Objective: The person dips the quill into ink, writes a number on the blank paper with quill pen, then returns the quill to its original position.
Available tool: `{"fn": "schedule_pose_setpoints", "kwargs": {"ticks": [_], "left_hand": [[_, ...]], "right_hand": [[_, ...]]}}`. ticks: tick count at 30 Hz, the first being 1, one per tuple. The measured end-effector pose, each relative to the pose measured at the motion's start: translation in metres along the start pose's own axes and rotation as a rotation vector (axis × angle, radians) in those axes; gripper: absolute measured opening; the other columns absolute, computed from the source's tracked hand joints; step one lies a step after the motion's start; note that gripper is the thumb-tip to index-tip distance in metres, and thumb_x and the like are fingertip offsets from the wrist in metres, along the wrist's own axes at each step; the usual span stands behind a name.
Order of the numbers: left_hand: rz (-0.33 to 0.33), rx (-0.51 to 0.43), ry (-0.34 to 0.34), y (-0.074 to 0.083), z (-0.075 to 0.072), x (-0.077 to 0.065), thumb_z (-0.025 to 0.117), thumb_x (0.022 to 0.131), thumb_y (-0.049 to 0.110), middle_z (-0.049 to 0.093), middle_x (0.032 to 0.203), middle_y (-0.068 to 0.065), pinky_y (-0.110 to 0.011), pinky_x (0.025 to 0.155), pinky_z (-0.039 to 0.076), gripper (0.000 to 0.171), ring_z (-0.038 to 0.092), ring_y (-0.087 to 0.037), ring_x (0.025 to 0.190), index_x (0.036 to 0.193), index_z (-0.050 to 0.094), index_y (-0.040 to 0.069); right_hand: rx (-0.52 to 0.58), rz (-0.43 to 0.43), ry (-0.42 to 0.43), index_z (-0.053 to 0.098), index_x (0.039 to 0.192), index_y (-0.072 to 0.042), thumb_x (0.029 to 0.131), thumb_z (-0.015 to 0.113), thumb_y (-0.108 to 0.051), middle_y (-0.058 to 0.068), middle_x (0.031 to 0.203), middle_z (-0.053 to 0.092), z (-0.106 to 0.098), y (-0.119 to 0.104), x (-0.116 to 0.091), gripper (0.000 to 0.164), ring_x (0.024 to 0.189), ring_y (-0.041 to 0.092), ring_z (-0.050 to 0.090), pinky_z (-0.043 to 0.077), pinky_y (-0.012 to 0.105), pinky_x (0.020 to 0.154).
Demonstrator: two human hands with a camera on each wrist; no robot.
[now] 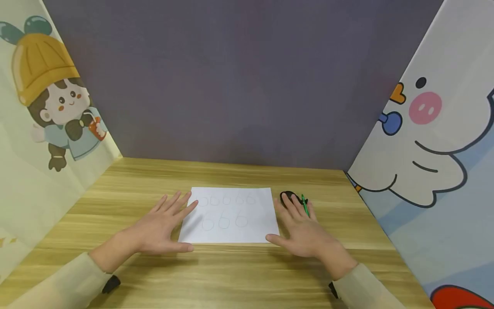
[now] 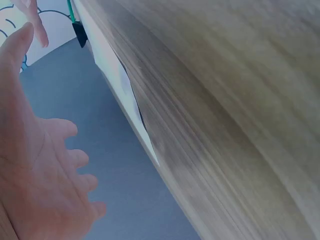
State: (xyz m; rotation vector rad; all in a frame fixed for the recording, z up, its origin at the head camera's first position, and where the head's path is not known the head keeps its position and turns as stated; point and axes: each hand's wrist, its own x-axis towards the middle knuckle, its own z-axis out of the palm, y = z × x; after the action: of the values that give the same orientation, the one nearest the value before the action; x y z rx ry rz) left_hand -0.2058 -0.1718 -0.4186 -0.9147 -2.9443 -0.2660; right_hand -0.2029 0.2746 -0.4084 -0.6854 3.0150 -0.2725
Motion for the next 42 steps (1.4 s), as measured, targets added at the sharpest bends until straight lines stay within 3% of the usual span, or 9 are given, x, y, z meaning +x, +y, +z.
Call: {"fn": "schedule_pose_setpoints", "kwargs": {"ticks": [11,24,27,29,31,34,37,42], "left_hand": [[-0.001,-0.006,-0.016,0.002,-0.002,0.005,0.059,0.088,0.093,0.01,0.186,-0.013,-0.07,0.137,0.011,0.12,0.011,-0.044,0.172,0.177,0.025,0.019],[-0.002,-0.082,-0.036,-0.007,-0.007,0.005,0.052,0.105,0.075,0.015,0.185,-0.016,-0.074,0.133,0.022,0.096,0.016,-0.046,0.171,0.175,0.028,0.014],[-0.001,-0.097,-0.049,-0.011,-0.007,0.004,0.053,0.107,0.071,0.02,0.184,-0.017,-0.075,0.132,0.024,0.091,0.02,-0.048,0.169,0.175,0.031,0.015],[0.005,-0.106,-0.065,-0.012,-0.007,0.004,0.057,0.108,0.064,0.027,0.181,-0.02,-0.076,0.131,0.026,0.084,0.026,-0.049,0.167,0.173,0.035,0.015],[0.015,-0.107,-0.086,-0.014,-0.008,0.004,0.059,0.11,0.058,0.035,0.177,-0.023,-0.077,0.128,0.03,0.077,0.034,-0.051,0.163,0.171,0.041,0.014],[0.033,-0.105,-0.124,-0.015,-0.009,0.004,0.062,0.11,0.05,0.043,0.172,-0.024,-0.077,0.125,0.035,0.068,0.041,-0.05,0.16,0.165,0.051,0.013],[0.046,-0.101,-0.16,-0.017,-0.008,0.003,0.064,0.11,0.049,0.046,0.171,-0.021,-0.079,0.122,0.038,0.064,0.043,-0.049,0.159,0.162,0.056,0.014],[0.065,-0.104,-0.201,-0.02,-0.006,0.0,0.066,0.109,0.046,0.046,0.173,-0.017,-0.081,0.122,0.036,0.059,0.041,-0.052,0.159,0.16,0.059,0.017]], "right_hand": [[0.0,-0.001,0.008,0.001,0.179,-0.029,0.104,0.055,-0.075,0.01,0.187,0.0,0.0,0.004,-0.003,0.103,0.172,0.046,0.002,-0.006,0.079,0.131],[0.021,-0.008,0.071,0.009,0.179,-0.025,0.105,0.058,-0.071,0.017,0.185,0.013,-0.007,0.012,-0.006,0.099,0.17,0.045,0.015,0.004,0.081,0.13],[0.033,-0.02,0.108,0.015,0.178,-0.021,0.107,0.061,-0.064,0.02,0.183,0.021,-0.006,0.02,-0.008,0.095,0.167,0.049,0.022,0.01,0.082,0.128],[0.029,-0.037,0.156,0.024,0.176,-0.017,0.107,0.066,-0.057,0.025,0.176,0.034,-0.007,0.028,-0.008,0.091,0.161,0.053,0.034,0.02,0.082,0.126],[0.037,-0.043,0.197,0.036,0.171,-0.011,0.106,0.071,-0.047,0.027,0.166,0.048,-0.01,0.038,-0.007,0.082,0.15,0.053,0.049,0.037,0.075,0.121],[0.099,-0.018,0.209,0.053,0.158,-0.004,0.107,0.074,-0.035,0.025,0.147,0.064,-0.018,0.052,-0.005,0.063,0.125,0.045,0.069,0.062,0.058,0.099],[0.2,0.039,0.166,0.064,0.145,-0.003,0.109,0.072,-0.025,0.02,0.135,0.07,-0.024,0.069,-0.003,0.044,0.106,0.029,0.073,0.064,0.041,0.078],[0.262,0.082,0.094,0.069,0.138,-0.006,0.109,0.07,-0.021,0.016,0.126,0.075,-0.026,0.1,0.001,0.032,0.099,0.02,0.07,0.061,0.038,0.077]]}}
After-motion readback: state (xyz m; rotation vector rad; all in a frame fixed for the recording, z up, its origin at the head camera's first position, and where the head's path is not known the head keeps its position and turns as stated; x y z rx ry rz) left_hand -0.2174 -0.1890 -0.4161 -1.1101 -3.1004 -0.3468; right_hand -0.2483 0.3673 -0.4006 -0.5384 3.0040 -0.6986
